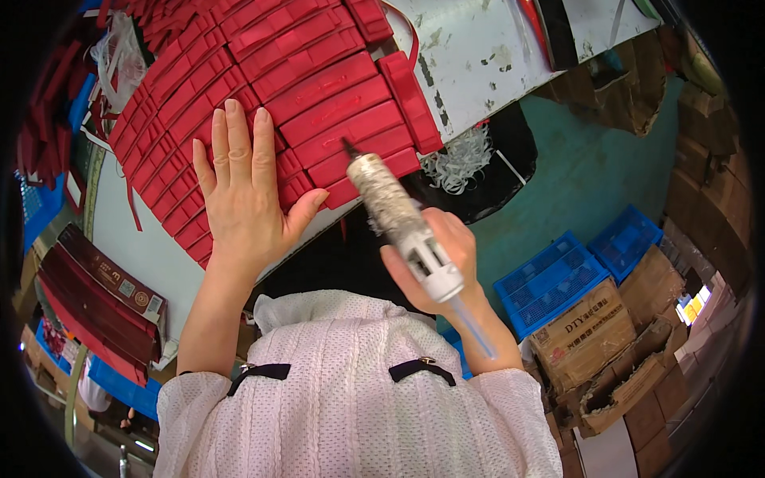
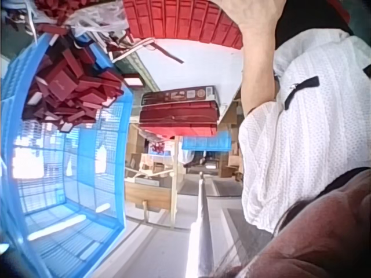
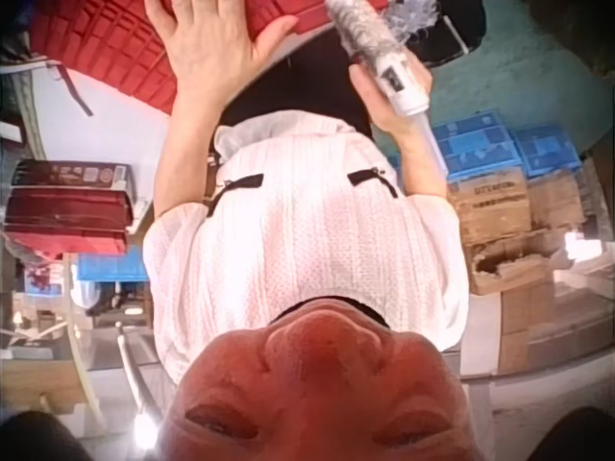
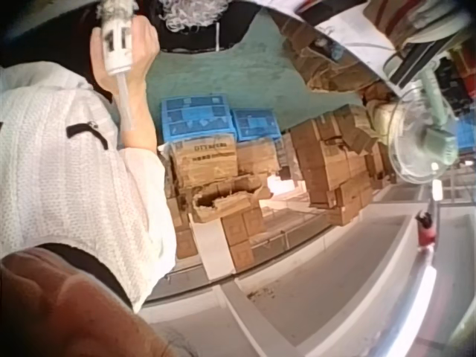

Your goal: The person assembles a stack of red paper envelopes by applying hot glue to the edges and pressing them together. They use a hot glue gun to secure the paper pieces, occasionally adjusting the stack and picking up additional envelopes from a nearby pile.

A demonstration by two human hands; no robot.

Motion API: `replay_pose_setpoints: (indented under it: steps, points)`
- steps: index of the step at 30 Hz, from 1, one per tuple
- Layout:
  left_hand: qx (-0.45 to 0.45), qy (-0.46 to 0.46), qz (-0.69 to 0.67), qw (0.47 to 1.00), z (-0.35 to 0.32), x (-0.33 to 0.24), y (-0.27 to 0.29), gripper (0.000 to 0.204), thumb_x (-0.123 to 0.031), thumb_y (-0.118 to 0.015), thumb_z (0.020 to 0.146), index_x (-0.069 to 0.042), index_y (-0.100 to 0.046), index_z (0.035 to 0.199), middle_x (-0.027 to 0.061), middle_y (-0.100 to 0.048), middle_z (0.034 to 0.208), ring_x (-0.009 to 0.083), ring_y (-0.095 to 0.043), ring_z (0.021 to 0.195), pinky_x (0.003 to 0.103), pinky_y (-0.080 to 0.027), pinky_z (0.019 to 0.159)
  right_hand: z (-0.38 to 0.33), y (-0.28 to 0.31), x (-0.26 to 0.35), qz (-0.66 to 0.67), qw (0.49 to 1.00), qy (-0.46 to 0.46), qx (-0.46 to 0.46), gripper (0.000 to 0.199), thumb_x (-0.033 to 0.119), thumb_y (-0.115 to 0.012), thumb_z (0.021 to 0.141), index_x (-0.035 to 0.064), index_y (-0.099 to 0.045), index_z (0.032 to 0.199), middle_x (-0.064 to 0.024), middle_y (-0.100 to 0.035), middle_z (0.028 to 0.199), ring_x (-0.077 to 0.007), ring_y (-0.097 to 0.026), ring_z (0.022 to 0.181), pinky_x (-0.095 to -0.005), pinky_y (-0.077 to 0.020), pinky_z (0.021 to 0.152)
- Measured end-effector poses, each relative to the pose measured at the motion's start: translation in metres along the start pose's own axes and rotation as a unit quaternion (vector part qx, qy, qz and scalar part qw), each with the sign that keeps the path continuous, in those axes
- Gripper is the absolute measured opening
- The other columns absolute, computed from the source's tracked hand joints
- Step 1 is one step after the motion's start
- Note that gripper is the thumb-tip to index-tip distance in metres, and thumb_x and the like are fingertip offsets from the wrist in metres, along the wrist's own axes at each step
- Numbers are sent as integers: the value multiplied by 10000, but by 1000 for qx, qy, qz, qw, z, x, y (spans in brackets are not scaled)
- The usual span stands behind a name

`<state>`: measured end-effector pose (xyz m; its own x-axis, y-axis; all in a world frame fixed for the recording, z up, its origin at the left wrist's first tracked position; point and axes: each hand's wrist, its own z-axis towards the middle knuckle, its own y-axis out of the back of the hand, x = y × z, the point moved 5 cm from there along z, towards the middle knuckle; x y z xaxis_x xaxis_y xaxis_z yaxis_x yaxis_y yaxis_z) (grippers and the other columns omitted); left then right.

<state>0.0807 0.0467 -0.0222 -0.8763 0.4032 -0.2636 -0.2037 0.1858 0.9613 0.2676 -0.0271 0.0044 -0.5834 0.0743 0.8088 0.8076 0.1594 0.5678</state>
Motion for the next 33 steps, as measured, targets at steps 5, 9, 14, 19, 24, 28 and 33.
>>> replay_pose_setpoints:
  steps: [5, 9, 14, 19, 24, 28, 33]
  points:
    - [-1, 1, 1, 1000, 0, -2, 0, 903, -573, -543, 763, -3, -237, 1393, 258, -186, 1439, 379, -161, 1349, 520, -80, 1064, -6, 2, -4, 32, 999, -41, -13, 206, 62, -684, 612, -9, -577, 774, -137, -560, 714, -304, -544, 590, -358, -441, 549]
    - [-5, -3, 0, 1000, 1, 0, 1, 904, -571, -543, 763, 3, -237, 1392, 260, -186, 1439, 379, -163, 1348, 521, -86, 1062, -11, -2, -6, 167, 985, -38, -13, 272, 101, -688, 647, -32, -594, 865, -145, -598, 813, -282, -595, 688, -350, -469, 634]
    - [-10, -2, 8, 1000, 0, -1, 1, 906, -576, -536, 766, 10, -236, 1390, 260, -190, 1437, 379, -167, 1347, 521, -91, 1062, -31, -1, -24, 275, 951, -131, -46, 382, 128, -689, 661, -39, -582, 987, -137, -605, 857, -268, -597, 741, -339, -476, 688]
    - [-12, -6, 13, 1000, 1, -1, 1, 910, -579, -533, 768, 15, -234, 1389, 259, -190, 1437, 373, -169, 1348, 520, -93, 1062, -13, -2, -1, 14, 999, 26, 30, 243, 79, -689, 599, -4, -565, 791, -141, -557, 745, -302, -531, 624, -355, -406, 570]
    - [-11, -2, 15, 1000, 0, -1, 1, 909, -579, -535, 767, 11, -235, 1390, 255, -191, 1439, 370, -169, 1350, 515, -88, 1064, -21, 8, -5, -29, 999, -1, -24, 150, 10, -636, 620, 6, -572, 756, -115, -562, 714, -294, -532, 607, -362, -416, 556]
    - [-15, -2, 13, 1000, 1, -2, 2, 907, -576, -539, 766, 11, -239, 1389, 256, -192, 1438, 369, -168, 1350, 512, -87, 1066, -19, 7, -3, -19, 999, 8, -27, 143, 17, -638, 621, 13, -576, 750, -106, -567, 690, -289, -535, 597, -364, -417, 553]
    - [-17, -7, 14, 1000, 1, -2, 2, 908, -577, -536, 768, 20, -240, 1386, 258, -198, 1434, 374, -180, 1345, 513, -94, 1064, -24, 2, -6, 82, 997, 9, -5, 307, 101, -707, 587, -29, -569, 829, -146, -546, 735, -306, -525, 604, -372, -432, 590]
